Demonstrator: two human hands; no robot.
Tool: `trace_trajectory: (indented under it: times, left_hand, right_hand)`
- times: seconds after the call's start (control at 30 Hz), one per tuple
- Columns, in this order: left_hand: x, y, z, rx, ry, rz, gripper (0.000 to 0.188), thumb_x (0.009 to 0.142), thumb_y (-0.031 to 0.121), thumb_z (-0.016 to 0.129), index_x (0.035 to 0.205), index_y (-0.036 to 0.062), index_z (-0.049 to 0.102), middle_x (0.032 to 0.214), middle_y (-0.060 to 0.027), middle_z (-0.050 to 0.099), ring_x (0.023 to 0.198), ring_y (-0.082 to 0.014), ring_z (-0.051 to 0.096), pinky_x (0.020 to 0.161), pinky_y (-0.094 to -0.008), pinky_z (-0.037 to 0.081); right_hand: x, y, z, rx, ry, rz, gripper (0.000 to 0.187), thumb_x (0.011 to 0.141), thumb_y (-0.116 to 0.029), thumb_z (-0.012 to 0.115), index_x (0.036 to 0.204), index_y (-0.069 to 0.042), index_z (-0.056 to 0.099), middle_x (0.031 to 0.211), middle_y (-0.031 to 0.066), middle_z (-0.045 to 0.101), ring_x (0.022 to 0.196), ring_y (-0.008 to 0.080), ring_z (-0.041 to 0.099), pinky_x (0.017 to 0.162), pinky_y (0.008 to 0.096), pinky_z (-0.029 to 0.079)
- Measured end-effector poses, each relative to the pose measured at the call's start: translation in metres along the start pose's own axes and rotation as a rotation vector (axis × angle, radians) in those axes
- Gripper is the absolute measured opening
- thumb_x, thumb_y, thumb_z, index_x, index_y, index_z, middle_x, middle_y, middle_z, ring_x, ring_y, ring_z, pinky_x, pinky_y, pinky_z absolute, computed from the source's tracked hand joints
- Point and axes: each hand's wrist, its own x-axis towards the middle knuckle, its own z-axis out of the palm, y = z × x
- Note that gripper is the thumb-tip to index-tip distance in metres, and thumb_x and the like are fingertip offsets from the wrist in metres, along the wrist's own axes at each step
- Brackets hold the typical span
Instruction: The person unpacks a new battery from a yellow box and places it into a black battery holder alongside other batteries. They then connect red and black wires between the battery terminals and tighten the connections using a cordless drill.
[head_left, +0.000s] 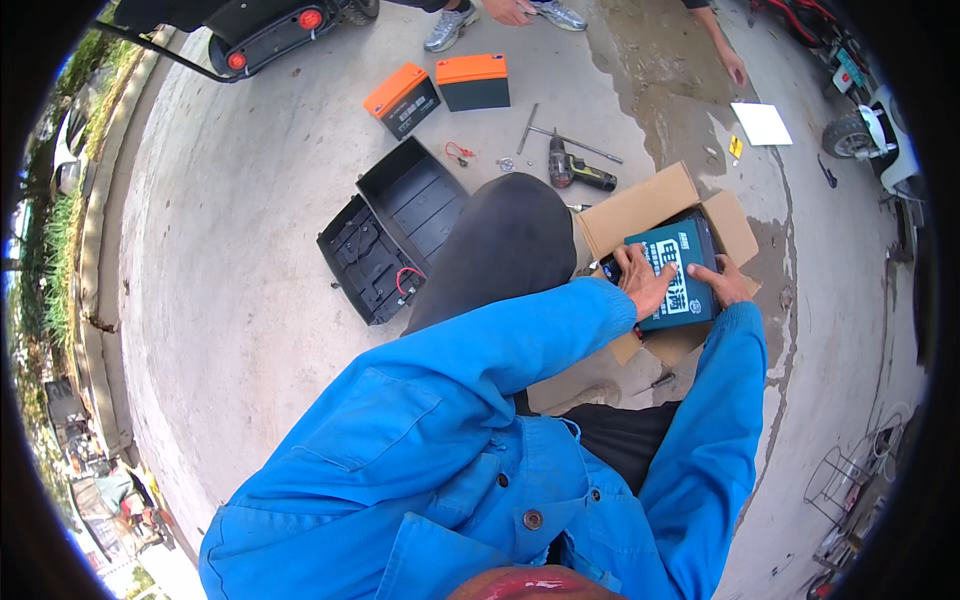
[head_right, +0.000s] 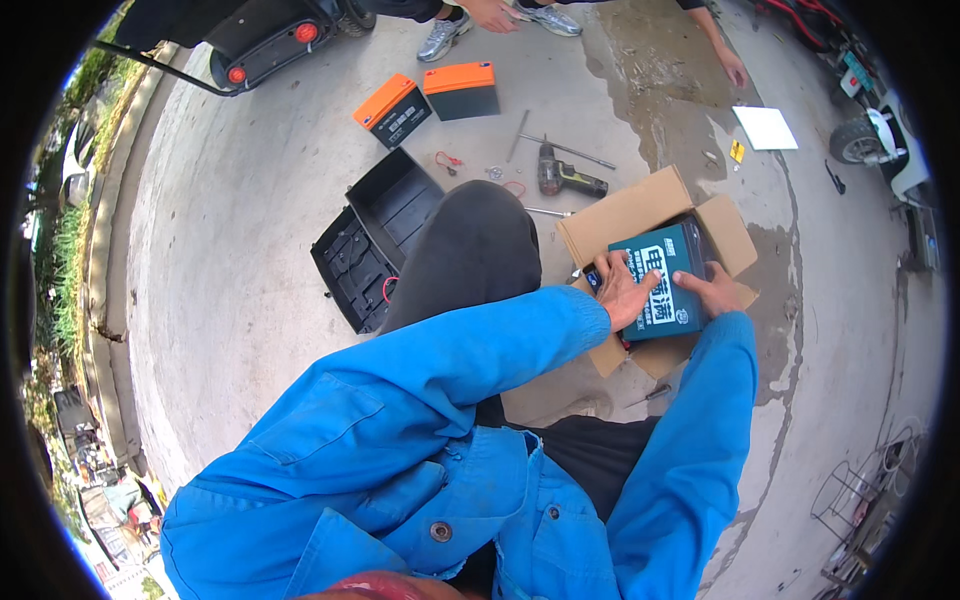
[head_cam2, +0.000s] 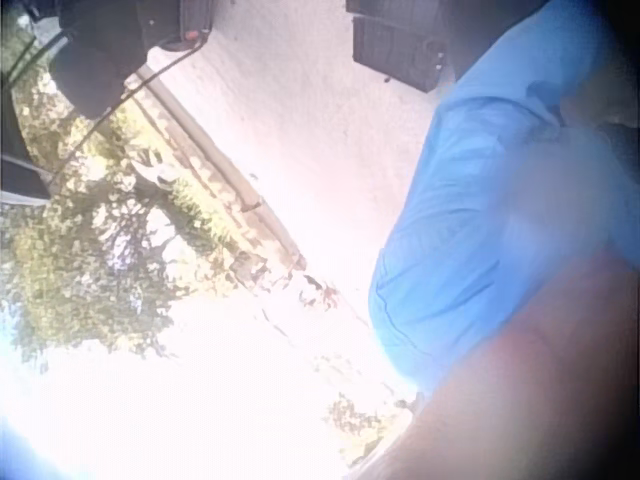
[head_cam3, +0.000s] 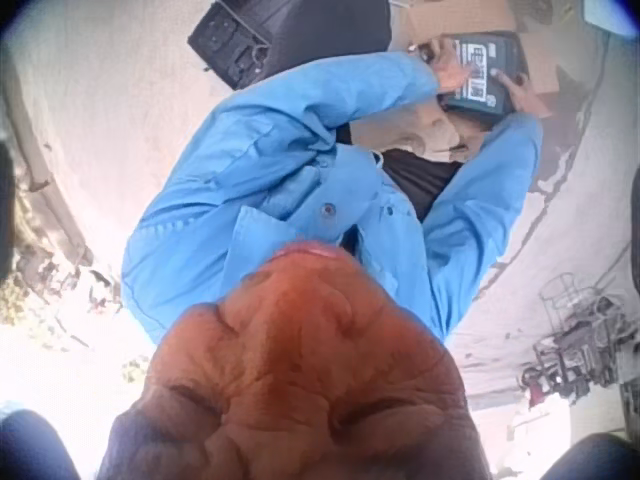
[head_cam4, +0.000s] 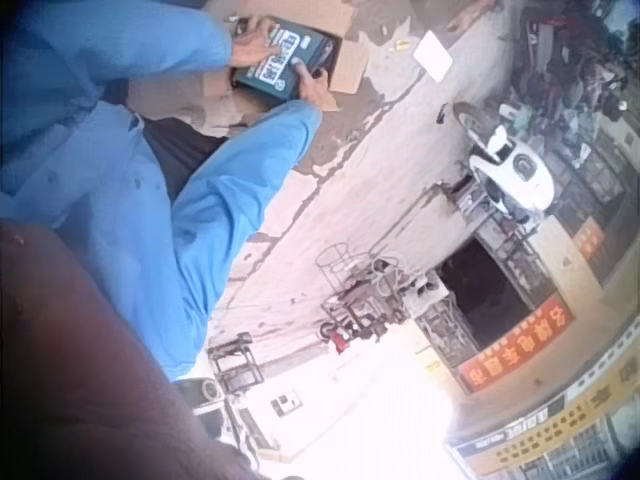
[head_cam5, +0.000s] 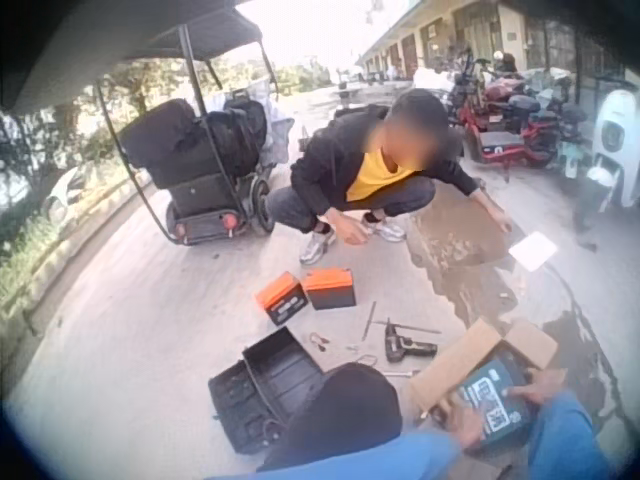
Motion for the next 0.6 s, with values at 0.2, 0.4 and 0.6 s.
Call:
trace_trajectory:
  times: [0.2, 0.4, 0.6]
  left_hand:
    - [0.032, -0.026, 0.011, -0.405, -0.031, -0.48, 0.124, 0.099, 0.088, 0.058, 0.175, -0.0051, 0.026, 0.175, -0.035, 0.039, 0.163, -0.0475, 0.04, 0.134, -0.05, 0.033]
    - [0.018, -0.008, 0.012, -0.743, -0.04, -0.548, 0.132, 0.093, 0.097, 0.054, 0.179, 0.0014, 0.027, 0.18, -0.0282, 0.033, 0.168, -0.0397, 0.034, 0.134, -0.0541, 0.03]
    - [-0.044, 0.099, -0.063, -1.111, -0.183, 0.054, 0.125, 0.098, 0.079, 0.072, 0.178, -0.0003, 0.019, 0.173, -0.027, 0.041, 0.161, -0.0351, 0.042, 0.134, -0.0459, 0.035]
  right_hand:
    - [-0.034, -0.041, 0.025, -0.312, 0.009, -0.026, 0.093, 0.073, -0.037, 0.1, 0.141, 0.013, 0.061, 0.129, 0.0291, 0.078, 0.115, 0.0356, 0.079, 0.102, 0.0451, 0.062]
    - [-0.113, -0.112, 0.064, -0.868, 0.37, -0.096, 0.085, 0.076, -0.056, 0.094, 0.134, 0.0, 0.068, 0.128, 0.027, 0.08, 0.118, 0.0455, 0.077, 0.102, 0.0527, 0.058]
    - [-0.209, -0.19, 0.053, -0.66, 0.68, -0.405, 0.084, 0.079, -0.046, 0.099, 0.137, 0.005, 0.068, 0.124, 0.025, 0.079, 0.113, 0.0382, 0.076, 0.105, 0.0452, 0.058]
